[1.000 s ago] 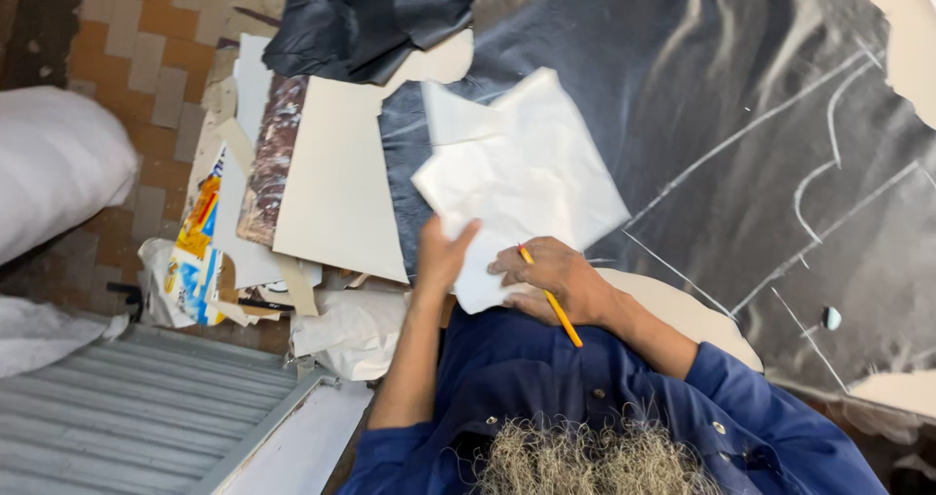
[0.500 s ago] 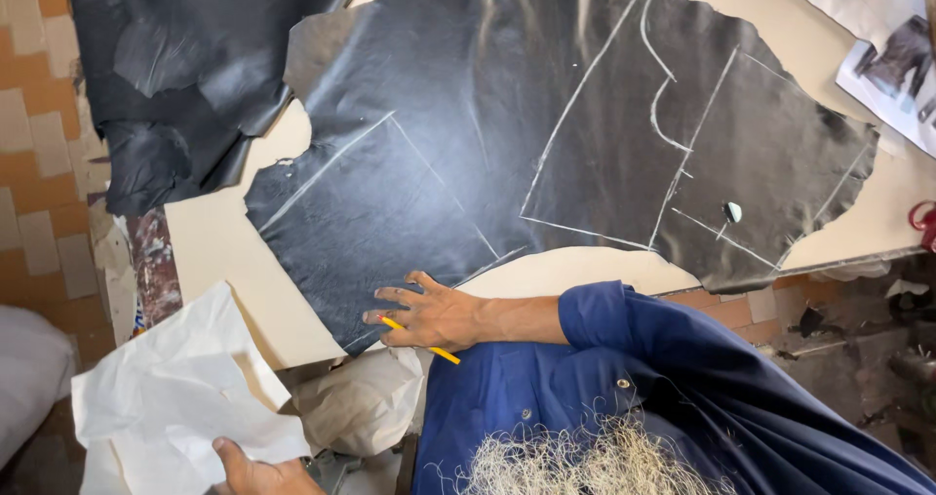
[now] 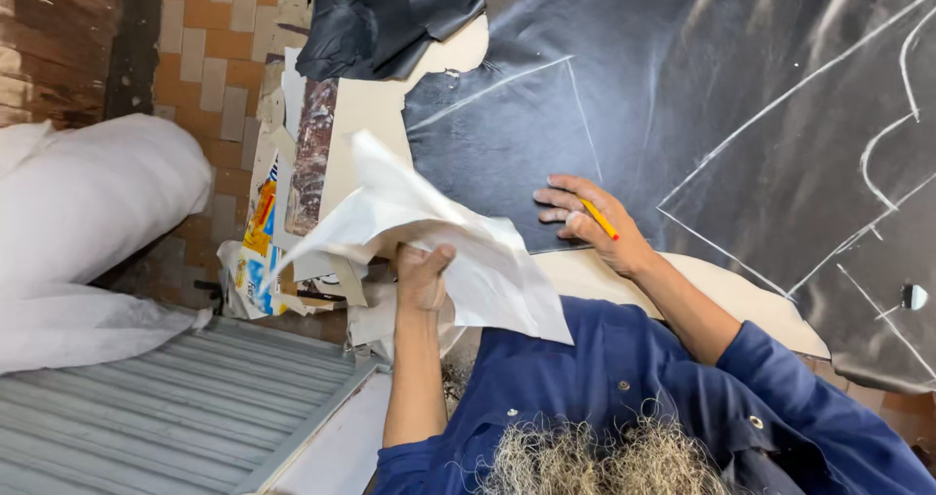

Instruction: The person places paper pattern pieces onto a large sheet of black leather, traces their outlines with a white marking tool, and then uses scissors to cut the leather along the marked lines. The person handles the patterns, leather, marker, and scissors throughout the process.

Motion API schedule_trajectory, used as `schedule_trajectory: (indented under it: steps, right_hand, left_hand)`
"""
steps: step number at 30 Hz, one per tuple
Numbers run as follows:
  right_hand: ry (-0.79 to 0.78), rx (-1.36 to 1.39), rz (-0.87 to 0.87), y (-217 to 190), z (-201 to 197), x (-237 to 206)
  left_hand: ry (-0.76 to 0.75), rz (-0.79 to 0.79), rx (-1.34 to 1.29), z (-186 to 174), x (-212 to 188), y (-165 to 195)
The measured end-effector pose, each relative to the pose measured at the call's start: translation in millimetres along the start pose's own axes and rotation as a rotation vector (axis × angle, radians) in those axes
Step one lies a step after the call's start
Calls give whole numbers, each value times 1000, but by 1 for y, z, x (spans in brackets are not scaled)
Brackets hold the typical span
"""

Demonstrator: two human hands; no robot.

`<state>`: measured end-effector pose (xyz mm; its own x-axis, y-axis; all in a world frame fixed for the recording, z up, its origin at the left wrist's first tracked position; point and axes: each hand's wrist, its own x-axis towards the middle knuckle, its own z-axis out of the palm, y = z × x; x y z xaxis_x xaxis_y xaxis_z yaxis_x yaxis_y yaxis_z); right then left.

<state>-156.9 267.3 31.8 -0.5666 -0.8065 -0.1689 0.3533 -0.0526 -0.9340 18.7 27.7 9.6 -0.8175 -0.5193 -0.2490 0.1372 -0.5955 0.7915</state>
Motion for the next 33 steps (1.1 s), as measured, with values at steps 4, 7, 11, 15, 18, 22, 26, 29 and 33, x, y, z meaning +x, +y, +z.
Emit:
schedule_trajectory:
  steps: [4, 7, 11, 15, 18, 22, 26, 29, 33]
  right_hand:
    - [130, -228, 69, -12, -4, -10]
    - [208, -626, 46, -13, -6, -11]
    - [134, -968, -73, -9, -8, -19]
    - [-299, -1269, -362, 6, 18, -3]
    - [-451, -1326, -574, 18, 45, 20]
    - [-406, -1434, -613, 32, 78, 33]
    - [-225, -1516, -732, 41, 97, 45]
    - [-336, -1381, -641, 40, 113, 61]
    - [-248, -1311, -695, 12, 128, 53]
  left_hand:
    - [46, -9, 237, 30, 12, -3]
    - [128, -6, 431, 25, 20, 5]
    - [349, 182, 594, -11, 22, 28]
    - [777, 400, 212, -58, 7, 57]
    - [842, 521, -22, -84, -12, 73]
    - [618, 425, -52, -102, -49, 73]
    - [824, 597, -12, -100, -54, 62]
    - [804, 657, -42, -99, -54, 69]
    - [935, 597, -327, -105, -65, 91]
